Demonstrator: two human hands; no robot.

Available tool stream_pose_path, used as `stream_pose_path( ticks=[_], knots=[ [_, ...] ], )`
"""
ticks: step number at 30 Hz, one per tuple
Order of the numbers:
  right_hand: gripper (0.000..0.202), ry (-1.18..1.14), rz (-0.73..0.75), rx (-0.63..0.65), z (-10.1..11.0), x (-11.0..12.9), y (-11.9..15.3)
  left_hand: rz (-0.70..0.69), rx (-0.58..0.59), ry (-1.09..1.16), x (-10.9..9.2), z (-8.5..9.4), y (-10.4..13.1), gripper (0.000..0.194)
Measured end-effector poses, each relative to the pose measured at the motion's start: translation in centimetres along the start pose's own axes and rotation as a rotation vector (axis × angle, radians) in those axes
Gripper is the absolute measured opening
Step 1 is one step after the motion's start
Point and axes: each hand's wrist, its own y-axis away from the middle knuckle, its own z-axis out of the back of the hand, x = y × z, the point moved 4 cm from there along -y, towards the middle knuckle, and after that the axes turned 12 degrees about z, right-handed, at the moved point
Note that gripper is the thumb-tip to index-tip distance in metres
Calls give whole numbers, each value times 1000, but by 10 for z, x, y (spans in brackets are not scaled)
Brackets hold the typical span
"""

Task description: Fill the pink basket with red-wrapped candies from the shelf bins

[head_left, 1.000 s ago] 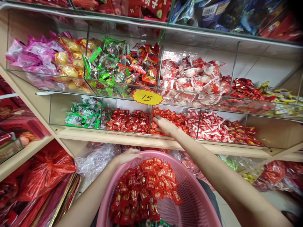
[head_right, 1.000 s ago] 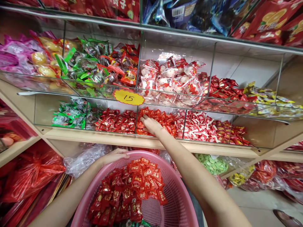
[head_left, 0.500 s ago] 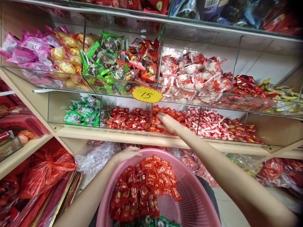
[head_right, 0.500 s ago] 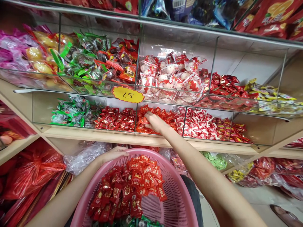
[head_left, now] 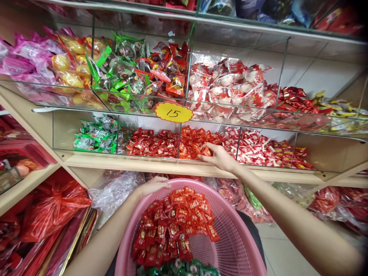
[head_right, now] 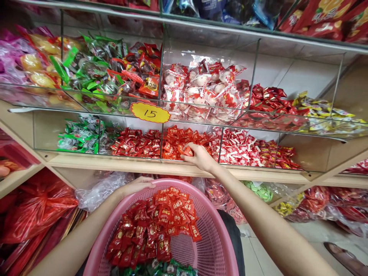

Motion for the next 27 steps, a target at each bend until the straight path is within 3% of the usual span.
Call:
stream_pose_path(
  ticks=[4, 8, 15, 21, 27],
  knots=[
    [31, -231, -98, -132, 1, -16, 0, 22, -12, 13, 1, 1, 0, 35],
    [34, -348, -210, -185, 4, -25, 4, 6, -7, 12, 1, 2, 1, 32],
    [29, -328, -158, -201, 18, 0, 9, 21, -4, 8, 1, 1, 0, 34],
    [24, -382, -142, -3, 10, 47, 36, 37, -18, 16, 3, 1, 0, 34],
    [24, -324, -158, 204, -30, 48, 76, 50, 0, 24, -2, -1, 4, 38]
  ],
)
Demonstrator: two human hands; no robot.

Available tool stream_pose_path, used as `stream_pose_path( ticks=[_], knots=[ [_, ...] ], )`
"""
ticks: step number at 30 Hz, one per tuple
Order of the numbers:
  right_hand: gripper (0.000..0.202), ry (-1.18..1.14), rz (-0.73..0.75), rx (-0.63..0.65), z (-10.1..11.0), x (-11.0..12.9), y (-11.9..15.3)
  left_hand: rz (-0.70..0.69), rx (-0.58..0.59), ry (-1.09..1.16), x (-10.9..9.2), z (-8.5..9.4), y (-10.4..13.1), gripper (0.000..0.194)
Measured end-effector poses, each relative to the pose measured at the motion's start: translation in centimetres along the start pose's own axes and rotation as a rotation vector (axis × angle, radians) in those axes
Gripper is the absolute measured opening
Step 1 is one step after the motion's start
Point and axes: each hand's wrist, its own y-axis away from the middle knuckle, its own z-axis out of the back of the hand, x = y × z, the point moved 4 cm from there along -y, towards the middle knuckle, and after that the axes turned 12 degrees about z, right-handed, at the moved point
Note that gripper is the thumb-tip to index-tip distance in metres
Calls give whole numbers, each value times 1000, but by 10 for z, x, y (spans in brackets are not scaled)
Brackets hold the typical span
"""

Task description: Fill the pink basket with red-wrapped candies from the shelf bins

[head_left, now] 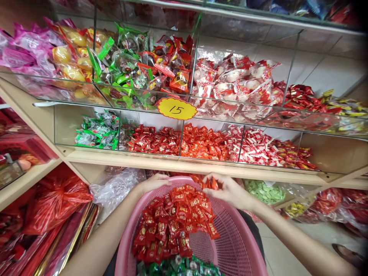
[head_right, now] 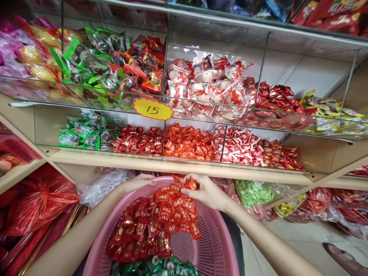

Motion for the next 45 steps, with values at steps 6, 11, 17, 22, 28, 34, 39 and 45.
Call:
stream_pose_path(
  ticks=[6, 11, 17, 22, 28, 34, 39, 45],
  knots=[
    [20, 127, 129, 178, -31, -11, 8, -23, 8, -13, 3, 1, -5, 34],
    [22, 271, 140, 333, -43, -18, 13, -20, 18, 9, 5, 1, -6, 35],
    [35, 421, 127, 407, -40, -23, 17, -9, -11, -24, 6, 3, -6, 35],
    [39, 467, 112, 416, -39, -24, 19, -5, -15, -38, 6, 2, -6, 34],
    [50, 477, 106, 425, -39, -27, 24, 1, -32, -52, 5, 3, -4, 34],
    [51, 509, 76, 430, -31, -30, 37, -7, -32, -48, 4, 3, -4, 37],
    [46, 502, 109, 363, -20, -24, 29, 6, -17, -33, 3, 1, -4, 38],
    [39, 575, 106, 384, -24, -26, 2, -4, -14, -10, 5, 1, -5, 37]
  ],
)
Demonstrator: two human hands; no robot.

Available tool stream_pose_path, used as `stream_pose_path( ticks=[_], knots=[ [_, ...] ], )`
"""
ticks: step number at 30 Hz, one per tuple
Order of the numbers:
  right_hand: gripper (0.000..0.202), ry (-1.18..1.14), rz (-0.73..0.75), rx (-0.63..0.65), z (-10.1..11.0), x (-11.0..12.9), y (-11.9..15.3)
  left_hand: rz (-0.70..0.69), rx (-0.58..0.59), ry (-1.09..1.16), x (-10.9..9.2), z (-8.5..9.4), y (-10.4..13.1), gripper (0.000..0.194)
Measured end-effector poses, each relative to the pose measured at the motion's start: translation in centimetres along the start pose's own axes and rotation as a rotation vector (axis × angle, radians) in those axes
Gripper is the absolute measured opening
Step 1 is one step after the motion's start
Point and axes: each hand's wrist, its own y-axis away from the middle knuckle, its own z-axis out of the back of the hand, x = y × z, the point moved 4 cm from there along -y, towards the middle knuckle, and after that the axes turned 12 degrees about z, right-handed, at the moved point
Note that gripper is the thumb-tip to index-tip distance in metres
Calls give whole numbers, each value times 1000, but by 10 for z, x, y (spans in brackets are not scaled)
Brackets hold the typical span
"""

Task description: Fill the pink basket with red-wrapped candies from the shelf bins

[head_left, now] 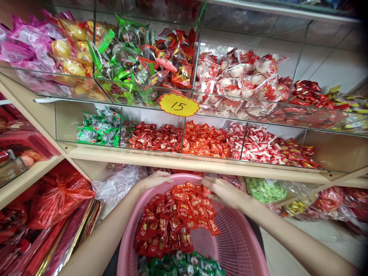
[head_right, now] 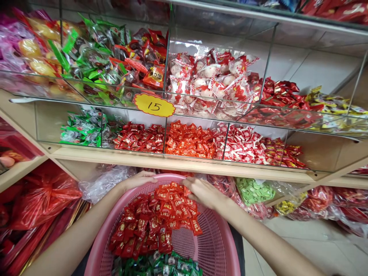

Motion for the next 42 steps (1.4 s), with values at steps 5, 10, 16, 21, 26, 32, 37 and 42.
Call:
stream_pose_path(
  ticks=[5, 10, 16, 21, 26, 32, 37, 42],
  knots=[
    [32, 55, -8, 108, -2, 2, -19, -8, 1, -2, 3, 2, -1, 34],
    [27, 105, 7, 165, 7, 15, -37, -7, 10, 14, 0, 1, -1, 34],
    [23, 139, 57, 167, 9, 23, -64, -45, -12, -15, -3, 0, 2, 30],
    [26, 124, 91, 153, 7, 31, -69, -46, -10, -32, -2, 2, 2, 33],
    [20, 95, 69, 149, 6, 34, -41, -15, -1, -32, -4, 1, 5, 37],
    [25, 93, -51, 138, -5, 5, 3, -11, -5, -31, -5, 0, 5, 36],
    [28, 99, -88, 162, -12, -2, 13, 19, -1, -8, -4, -1, 4, 38],
    [28, 110, -74, 213, -15, 12, -1, 21, -4, -11, -2, 0, 3, 38]
  ],
)
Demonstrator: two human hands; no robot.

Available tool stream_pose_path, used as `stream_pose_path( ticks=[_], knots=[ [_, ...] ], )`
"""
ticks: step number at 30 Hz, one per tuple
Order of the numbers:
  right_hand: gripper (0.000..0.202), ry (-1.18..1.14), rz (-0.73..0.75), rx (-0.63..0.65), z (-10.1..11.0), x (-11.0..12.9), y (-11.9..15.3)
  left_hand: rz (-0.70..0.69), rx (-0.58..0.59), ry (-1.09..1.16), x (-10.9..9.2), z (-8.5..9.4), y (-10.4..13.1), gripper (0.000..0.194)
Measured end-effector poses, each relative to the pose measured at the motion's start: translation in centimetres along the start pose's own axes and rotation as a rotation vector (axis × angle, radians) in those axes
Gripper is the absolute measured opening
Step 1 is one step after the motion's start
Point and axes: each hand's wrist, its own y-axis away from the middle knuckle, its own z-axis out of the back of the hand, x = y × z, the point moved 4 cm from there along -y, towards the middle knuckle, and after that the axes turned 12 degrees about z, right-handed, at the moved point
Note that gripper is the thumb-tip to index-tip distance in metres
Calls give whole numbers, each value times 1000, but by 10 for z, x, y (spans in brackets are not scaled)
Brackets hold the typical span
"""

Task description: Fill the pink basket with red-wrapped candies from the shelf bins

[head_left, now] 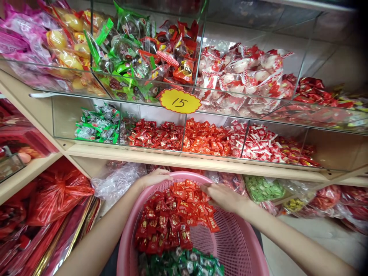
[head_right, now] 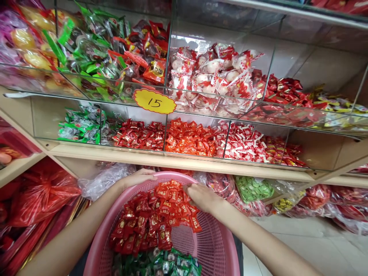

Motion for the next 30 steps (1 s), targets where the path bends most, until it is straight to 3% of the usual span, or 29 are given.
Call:
stream_pose_path(
  ticks=[11, 15, 19, 26, 30],
  knots=[
    [30, -118, 46, -130, -3, -14, 7, -17, -6, -13, 4, 1, -3, 35],
    [36, -181, -31, -208, 4, -26, 4, -11, -5, -13, 3, 0, -2, 36],
    [29, -262, -47, -240, 5, -28, -9, 4, -4, -9, 1, 0, -1, 38],
    [27, -132, -58, -201, -3, -21, -24, -14, -3, -8, 1, 1, -1, 36],
    [24, -91, -22, -255, -7, -22, -24, -22, -17, -41, 0, 2, 0, 35]
  ],
)
